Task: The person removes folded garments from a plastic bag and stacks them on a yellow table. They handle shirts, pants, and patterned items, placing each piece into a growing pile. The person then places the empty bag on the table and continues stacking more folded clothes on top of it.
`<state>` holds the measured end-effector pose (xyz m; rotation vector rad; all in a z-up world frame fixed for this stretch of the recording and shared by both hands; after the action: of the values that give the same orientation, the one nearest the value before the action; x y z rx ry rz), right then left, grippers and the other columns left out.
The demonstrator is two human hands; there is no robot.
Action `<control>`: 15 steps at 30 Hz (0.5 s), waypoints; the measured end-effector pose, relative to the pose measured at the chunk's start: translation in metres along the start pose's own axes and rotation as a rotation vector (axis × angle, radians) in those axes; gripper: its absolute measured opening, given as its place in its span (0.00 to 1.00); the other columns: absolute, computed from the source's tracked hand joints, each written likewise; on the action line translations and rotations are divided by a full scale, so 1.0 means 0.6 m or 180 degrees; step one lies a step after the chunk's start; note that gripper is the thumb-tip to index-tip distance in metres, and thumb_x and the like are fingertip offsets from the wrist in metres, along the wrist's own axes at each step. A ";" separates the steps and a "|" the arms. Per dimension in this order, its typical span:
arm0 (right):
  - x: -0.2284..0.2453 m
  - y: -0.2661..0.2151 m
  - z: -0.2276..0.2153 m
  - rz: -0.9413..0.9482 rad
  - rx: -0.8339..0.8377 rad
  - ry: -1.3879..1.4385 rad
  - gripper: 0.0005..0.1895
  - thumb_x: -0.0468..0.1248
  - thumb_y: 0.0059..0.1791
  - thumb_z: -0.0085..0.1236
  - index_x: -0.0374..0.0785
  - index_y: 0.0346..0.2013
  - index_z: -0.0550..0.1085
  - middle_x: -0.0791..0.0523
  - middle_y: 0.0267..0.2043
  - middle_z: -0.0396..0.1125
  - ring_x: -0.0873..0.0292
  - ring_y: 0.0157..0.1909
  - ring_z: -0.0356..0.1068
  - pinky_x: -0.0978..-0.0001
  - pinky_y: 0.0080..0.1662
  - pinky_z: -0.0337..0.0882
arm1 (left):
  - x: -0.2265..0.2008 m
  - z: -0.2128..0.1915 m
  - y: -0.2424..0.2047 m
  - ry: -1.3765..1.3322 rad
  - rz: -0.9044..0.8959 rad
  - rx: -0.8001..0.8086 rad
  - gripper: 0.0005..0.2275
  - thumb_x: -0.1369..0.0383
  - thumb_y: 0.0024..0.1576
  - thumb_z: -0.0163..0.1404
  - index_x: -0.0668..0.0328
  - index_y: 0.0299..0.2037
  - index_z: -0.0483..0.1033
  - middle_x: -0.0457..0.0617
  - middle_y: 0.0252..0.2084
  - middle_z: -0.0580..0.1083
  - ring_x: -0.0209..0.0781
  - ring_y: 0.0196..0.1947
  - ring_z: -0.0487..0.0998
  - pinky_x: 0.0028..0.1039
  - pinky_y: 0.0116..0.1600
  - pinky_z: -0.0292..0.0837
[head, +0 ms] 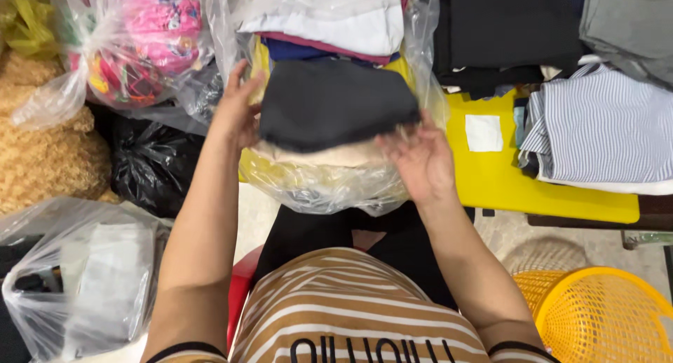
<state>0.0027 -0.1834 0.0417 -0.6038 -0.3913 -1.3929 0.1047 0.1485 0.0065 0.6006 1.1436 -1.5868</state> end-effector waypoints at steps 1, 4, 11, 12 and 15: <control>0.001 0.002 -0.004 -0.0129 -0.0057 0.0134 0.27 0.32 0.47 0.44 0.42 0.63 0.62 0.51 0.56 0.65 0.47 0.58 0.68 0.39 0.66 0.65 | 0.007 -0.001 -0.012 -0.0539 -0.0364 -0.0114 0.41 0.61 0.55 0.56 0.48 0.78 0.45 0.53 0.66 0.59 0.56 0.64 0.67 0.56 0.60 0.71; -0.029 0.014 -0.001 0.0057 0.0152 -0.0184 0.28 0.29 0.47 0.49 0.38 0.63 0.61 0.56 0.57 0.65 0.53 0.64 0.67 0.43 0.70 0.62 | 0.000 0.031 -0.022 -0.0862 -0.0197 0.0428 0.38 0.70 0.56 0.55 0.46 0.76 0.48 0.57 0.64 0.67 0.55 0.60 0.74 0.50 0.60 0.74; -0.061 0.004 0.008 -0.0984 0.0386 -0.6068 0.47 0.46 0.47 0.62 0.29 0.73 0.52 0.36 0.70 0.55 0.37 0.69 0.56 0.54 0.67 0.58 | 0.030 0.042 0.046 -0.1487 -0.0028 0.0667 0.34 0.83 0.53 0.46 0.58 0.74 0.57 0.56 0.51 0.73 0.47 0.43 0.79 0.41 0.48 0.82; -0.055 0.005 0.016 -0.1182 0.0340 -0.6535 0.48 0.48 0.47 0.64 0.28 0.72 0.53 0.35 0.70 0.55 0.36 0.70 0.56 0.53 0.69 0.57 | 0.030 0.046 0.057 -0.1647 -0.0047 0.0648 0.33 0.83 0.54 0.46 0.58 0.73 0.58 0.57 0.49 0.73 0.47 0.42 0.79 0.42 0.46 0.81; -0.039 0.012 0.033 -0.1095 0.0184 -0.7031 0.54 0.51 0.42 0.67 0.27 0.71 0.51 0.35 0.72 0.52 0.36 0.70 0.54 0.50 0.68 0.55 | 0.028 0.061 0.076 -0.2001 -0.0108 0.0505 0.30 0.83 0.56 0.46 0.57 0.70 0.59 0.58 0.46 0.72 0.49 0.38 0.78 0.44 0.42 0.80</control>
<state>0.0082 -0.1524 0.0426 -1.9085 -2.2778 -0.3805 0.1473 0.1081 -0.0087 0.1517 0.5632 -1.7332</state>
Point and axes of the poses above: each hand's wrist, its own y-axis towards the middle knuckle, its own z-axis out of the palm, x = y × z, the point moved 7 cm from there along y, towards the middle knuckle
